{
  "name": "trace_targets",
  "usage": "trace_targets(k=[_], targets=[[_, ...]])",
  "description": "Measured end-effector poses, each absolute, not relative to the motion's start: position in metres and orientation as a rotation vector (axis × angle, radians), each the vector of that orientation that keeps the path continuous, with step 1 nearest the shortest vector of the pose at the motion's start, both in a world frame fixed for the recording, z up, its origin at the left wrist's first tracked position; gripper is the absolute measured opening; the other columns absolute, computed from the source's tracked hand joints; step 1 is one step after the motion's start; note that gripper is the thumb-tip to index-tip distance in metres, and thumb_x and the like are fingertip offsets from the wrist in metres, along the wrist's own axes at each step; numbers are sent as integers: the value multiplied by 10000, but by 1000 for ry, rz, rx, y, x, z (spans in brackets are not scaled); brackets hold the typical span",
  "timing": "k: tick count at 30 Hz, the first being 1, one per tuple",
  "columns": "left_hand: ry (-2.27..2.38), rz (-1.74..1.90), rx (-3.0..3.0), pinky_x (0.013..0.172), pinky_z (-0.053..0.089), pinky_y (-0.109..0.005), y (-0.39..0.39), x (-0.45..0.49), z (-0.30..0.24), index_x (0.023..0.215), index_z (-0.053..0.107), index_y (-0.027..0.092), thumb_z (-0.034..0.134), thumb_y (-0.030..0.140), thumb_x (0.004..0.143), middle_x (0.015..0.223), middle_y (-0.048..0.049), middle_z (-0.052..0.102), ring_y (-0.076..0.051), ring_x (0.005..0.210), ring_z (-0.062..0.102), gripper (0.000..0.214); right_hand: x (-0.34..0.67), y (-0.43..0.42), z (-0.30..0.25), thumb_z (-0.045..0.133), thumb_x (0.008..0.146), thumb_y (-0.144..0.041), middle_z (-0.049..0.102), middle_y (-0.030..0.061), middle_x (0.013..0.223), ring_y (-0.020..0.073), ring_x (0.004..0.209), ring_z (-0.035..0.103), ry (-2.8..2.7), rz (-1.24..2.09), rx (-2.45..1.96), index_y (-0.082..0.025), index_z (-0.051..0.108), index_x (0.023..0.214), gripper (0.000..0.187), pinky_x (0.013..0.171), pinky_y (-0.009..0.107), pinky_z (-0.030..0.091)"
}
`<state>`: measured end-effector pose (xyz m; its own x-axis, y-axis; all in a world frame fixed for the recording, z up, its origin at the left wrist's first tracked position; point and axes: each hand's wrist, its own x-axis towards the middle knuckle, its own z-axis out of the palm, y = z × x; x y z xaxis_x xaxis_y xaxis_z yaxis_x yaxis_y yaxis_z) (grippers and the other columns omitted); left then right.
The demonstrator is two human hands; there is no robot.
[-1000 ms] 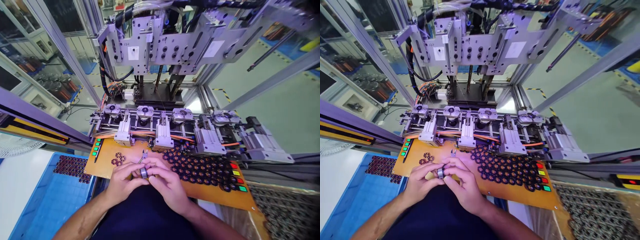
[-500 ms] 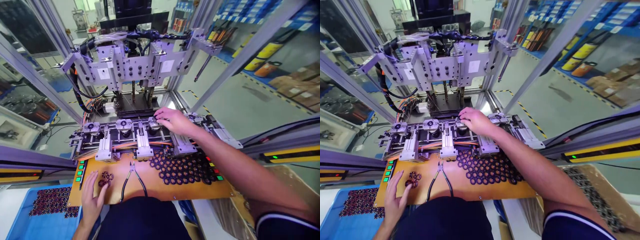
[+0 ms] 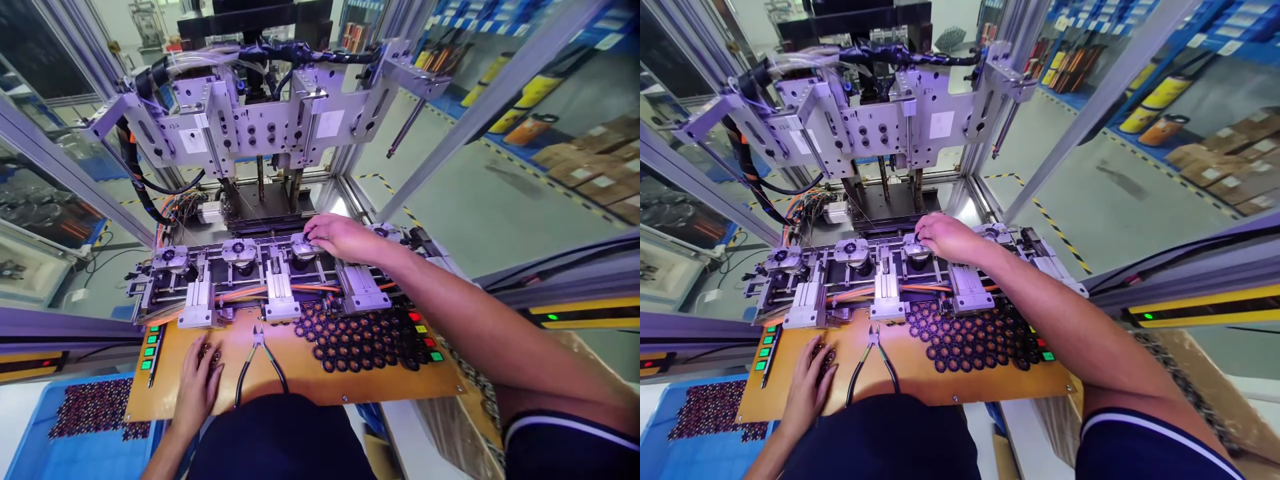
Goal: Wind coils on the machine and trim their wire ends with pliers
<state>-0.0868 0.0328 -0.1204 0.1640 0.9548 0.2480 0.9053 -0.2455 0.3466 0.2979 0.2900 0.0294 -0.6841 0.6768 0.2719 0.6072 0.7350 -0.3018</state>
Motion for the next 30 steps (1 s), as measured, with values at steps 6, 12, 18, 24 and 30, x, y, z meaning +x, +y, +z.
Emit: trace_targets(k=[6, 12, 18, 24, 30], targets=[[1905, 756, 2216, 1080, 442, -553, 33, -80, -121, 1381, 460, 221, 621, 252, 886, 1449, -176, 447, -341, 1340, 471, 522, 293, 287, 26, 513, 901, -134, 686, 102, 1076, 230, 963, 622, -2619, 138, -1023, -130, 761, 896, 248, 850, 374, 550], [1924, 769, 2157, 1083, 442, -540, 31, -80, -120, 1393, 431, 211, 629, 274, 881, 1447, -181, 440, -335, 1332, 477, 553, 304, 270, 23, 447, 823, 2, 659, 101, 1243, 255, 1179, 576, -2604, 15, -1038, -121, 702, 1140, 425, 1016, 431, 507], [1932, 800, 2150, 1087, 434, -538, 32, -80, -123, 1385, 442, 204, 646, 299, 869, 1441, -180, 447, -338, 1334, 472, 563, 305, 258, -1, 442, 766, 57, 638, 92, 1299, 265, 1267, 536, -2560, -49, -1080, -134, 666, 1202, 527, 1022, 455, 500], [1917, 898, 2132, 1099, 421, -546, 30, -79, -117, 1400, 425, 220, 701, 356, 831, 1445, -174, 445, -343, 1343, 465, 647, 295, 237, 11, 474, 835, 0, 639, 135, 1291, 307, 1283, 528, -2456, -82, -1100, -100, 675, 1161, 395, 1034, 506, 489], [1976, 978, 2040, 1111, 394, -564, 7, -83, -94, 1435, 392, 226, 752, 362, 784, 1455, -175, 449, -354, 1347, 457, 757, 291, 114, -12, 599, 895, -140, 675, 102, 1216, 266, 1176, 606, -2129, -29, -1039, -210, 582, 1298, 409, 1013, 482, 510]])
